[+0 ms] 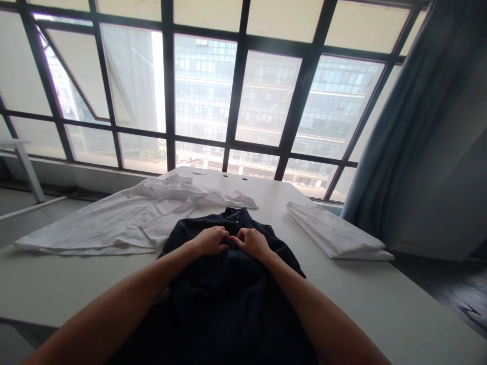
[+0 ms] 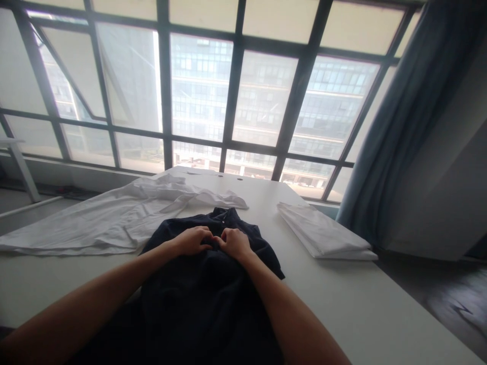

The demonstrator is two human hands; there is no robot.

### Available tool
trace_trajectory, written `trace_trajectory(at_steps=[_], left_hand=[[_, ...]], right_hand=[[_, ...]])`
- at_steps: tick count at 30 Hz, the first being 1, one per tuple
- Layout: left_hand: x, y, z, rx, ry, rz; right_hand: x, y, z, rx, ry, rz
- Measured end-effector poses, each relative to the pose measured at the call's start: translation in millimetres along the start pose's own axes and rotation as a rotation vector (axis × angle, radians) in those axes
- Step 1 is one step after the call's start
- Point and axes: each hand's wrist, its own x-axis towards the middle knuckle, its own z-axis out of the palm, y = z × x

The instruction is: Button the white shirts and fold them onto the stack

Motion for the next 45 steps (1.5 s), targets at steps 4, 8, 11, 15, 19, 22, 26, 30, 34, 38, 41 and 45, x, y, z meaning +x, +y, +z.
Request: trace_trajectory(at_steps=[4,8,11,15,19,22,26,30,34,38,41,45], left_hand=[[3,2,-1.8,0.001,-0.056,-0.047],[5,4,-2.8,-0.038,-0.033,-0.154],[5,10,-1.9,-0.021,0.055,-0.243],[5,15,1.7,-0.06,0.145,-0.273],[6,13,6.0,-0.13,0.181,-0.211],[7,11,9.7,-0.169,0.187,-0.187],[9,5,16.6,-0.313,0.215,-0.123],[10,-6,21.9,-0.495,0.192,-0.04],[9,-6,23.4,-0.603,0.142,-0.025],[11,9,22.4,-0.695,0.088,0.02],[13,7,15.5,-0.703,0.151,-0.056],[14,-19,1.3,-0.689,0.371,-0.347]], right_hand=[[9,-5,7,-0.074,-0.034,0.103],[13,-7,7,-0.086,-0.026,0.101],[11,-6,5,0.036,0.045,0.059],[8,3,7,0.451,0.055,-0.022],[8,11,13,0.741,-0.018,0.022],[9,10,14,0.854,-0.102,0.079],[10,8,12,0.9,-0.162,0.123],[10,11,11,0.839,-0.163,0.121],[10,13,10,0.768,-0.2,0.026],[13,16,9,0.556,-0.085,-0.077],[16,23,3,0.332,0.014,-0.011],[14,32,-13,0.164,0.251,0.19]])
